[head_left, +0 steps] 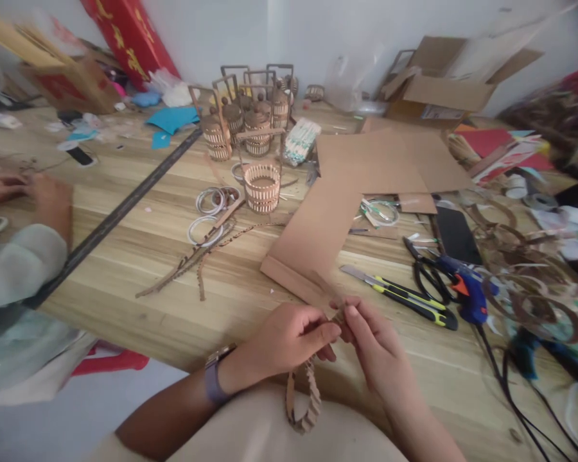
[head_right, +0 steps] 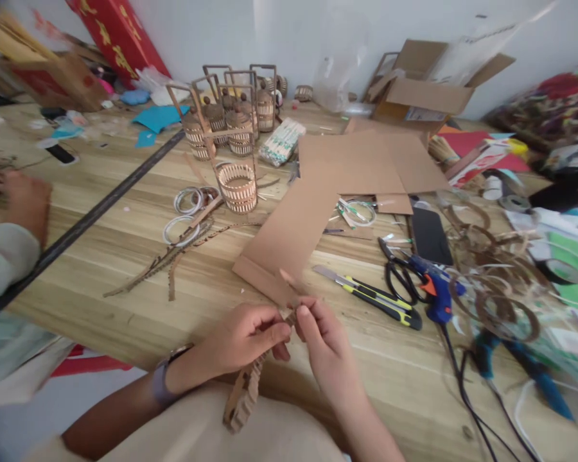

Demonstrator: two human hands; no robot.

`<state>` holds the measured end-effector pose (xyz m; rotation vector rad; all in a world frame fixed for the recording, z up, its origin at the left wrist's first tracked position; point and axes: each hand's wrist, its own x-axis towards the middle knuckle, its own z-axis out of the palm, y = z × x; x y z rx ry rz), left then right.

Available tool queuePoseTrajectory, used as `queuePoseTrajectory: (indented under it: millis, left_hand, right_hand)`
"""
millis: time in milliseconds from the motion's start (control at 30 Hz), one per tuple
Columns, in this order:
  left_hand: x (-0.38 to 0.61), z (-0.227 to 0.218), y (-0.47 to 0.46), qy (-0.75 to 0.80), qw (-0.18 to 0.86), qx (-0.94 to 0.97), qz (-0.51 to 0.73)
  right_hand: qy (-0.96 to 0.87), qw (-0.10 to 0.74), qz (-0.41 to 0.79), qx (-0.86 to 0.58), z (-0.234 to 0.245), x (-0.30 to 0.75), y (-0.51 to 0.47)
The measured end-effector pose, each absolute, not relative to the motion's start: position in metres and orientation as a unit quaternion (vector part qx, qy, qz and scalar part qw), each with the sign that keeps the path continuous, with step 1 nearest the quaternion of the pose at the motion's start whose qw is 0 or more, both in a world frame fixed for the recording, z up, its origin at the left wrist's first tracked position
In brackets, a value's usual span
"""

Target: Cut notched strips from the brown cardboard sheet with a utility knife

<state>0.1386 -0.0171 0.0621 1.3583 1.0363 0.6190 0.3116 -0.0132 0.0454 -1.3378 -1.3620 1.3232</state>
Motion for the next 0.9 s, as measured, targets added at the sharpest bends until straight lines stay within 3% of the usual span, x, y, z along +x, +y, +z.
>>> queuePoseTrajectory:
  millis: [133, 300, 400, 500, 700, 900]
  left_hand:
    - [0.139, 0.065, -0.019, 0.433, 0.657, 0.560, 0.260]
    - [0.127, 0.077, -0.024, 0.323, 0.761, 0.533, 0.179]
    - [0.115, 0.091, -0.027, 0.308, 0.747, 0.574, 0.136]
    - [0.104, 0.107, -0.030, 0.333, 0.611, 0.705, 0.137]
    - [0.075, 0.129, -0.026, 0.505, 0.168, 0.820, 0.208]
    - [0.021, 0.108, 0.006, 0.650, -0.041, 0.740, 0.168]
  right_hand:
    - [-0.580, 0.387, 0.450, -0.558, 0.049, 0.314, -0.013]
    - [-0.518, 0.457, 0.293, -0.661, 0.051, 0.335, -0.005]
    - [-0.471, 0.492, 0.268, -0.682, 0.051, 0.346, -0.001]
    - [-0.455, 0.534, 0.274, -0.658, 0.052, 0.348, 0.000]
    - [-0.436, 0.610, 0.282, -0.599, 0.055, 0.346, 0.000]
    - [-0.452, 0.601, 0.225, -0.620, 0.056, 0.358, -0.003]
